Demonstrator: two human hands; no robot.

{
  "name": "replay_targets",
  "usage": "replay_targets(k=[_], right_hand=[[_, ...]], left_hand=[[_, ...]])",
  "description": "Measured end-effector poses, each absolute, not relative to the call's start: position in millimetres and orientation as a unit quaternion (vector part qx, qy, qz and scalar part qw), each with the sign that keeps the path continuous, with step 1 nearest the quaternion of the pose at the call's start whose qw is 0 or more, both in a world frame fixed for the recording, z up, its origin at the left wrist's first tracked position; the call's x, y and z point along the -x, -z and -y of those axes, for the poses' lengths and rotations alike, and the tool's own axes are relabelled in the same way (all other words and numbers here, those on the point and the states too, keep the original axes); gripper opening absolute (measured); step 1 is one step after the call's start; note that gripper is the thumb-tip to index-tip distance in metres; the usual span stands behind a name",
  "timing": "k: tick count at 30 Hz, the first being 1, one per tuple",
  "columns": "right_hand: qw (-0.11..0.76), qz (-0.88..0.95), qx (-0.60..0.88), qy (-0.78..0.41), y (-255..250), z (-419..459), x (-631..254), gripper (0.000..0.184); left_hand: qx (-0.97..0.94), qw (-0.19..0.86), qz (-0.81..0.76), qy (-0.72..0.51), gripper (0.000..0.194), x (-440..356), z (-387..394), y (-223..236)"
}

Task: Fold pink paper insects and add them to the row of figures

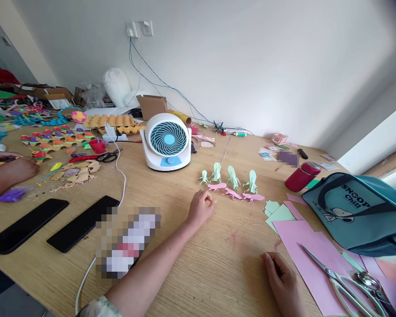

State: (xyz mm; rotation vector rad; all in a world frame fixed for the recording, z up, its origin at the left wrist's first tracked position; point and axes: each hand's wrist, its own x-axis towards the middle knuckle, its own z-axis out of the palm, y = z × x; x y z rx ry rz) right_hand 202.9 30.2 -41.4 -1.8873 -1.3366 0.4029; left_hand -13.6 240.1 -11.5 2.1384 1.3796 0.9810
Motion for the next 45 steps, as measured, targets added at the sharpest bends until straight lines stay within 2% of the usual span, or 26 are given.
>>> replay_targets(k=[1,5,12,18,24,33,37,41,45], right_hand=[[0.386,0.532,0.737,-0.161,41.6,-30.2,-203.6,0.043],[0.393,0.554,0.714,-0.167,41.3,-30.7,-206.0,0.044],[0.394,0.565,0.704,-0.173,42.1,-29.9,-205.4,0.042],[0.393,0.567,0.707,-0.159,40.4,-30.7,-202.2,0.042],[0.382,0.577,0.704,-0.159,44.5,-31.7,-205.3,0.042],[0.405,0.552,0.71,-0.166,43.6,-30.7,-200.2,0.041],[0.42,0.551,0.701,-0.169,44.2,-31.4,-199.5,0.043],[0.423,0.551,0.697,-0.176,49.2,-32.4,-203.0,0.044],[0.434,0.55,0.692,-0.176,51.1,-33.5,-204.3,0.043]], left_hand=[[-0.778,0.19,-0.49,-0.346,0.006,13.7,-251.4,7.3],[-0.811,0.14,-0.486,-0.293,0.026,8.1,-291.8,-4.7],[-0.841,0.116,-0.493,-0.188,0.024,-14.0,-318.0,-8.1],[-0.847,0.107,-0.501,-0.141,0.032,-26.5,-318.0,-7.7],[-0.803,0.09,-0.561,-0.181,0.012,-23.9,-295.0,-4.6],[-0.747,0.138,-0.604,-0.242,0.024,7.4,-278.4,-0.2],[-0.764,0.169,-0.559,-0.275,0.02,24.3,-277.2,3.5],[-0.779,0.172,-0.514,-0.315,0.007,20.1,-273.8,8.7],[-0.777,0.154,-0.507,-0.34,0.026,4.1,-274.3,14.5]])
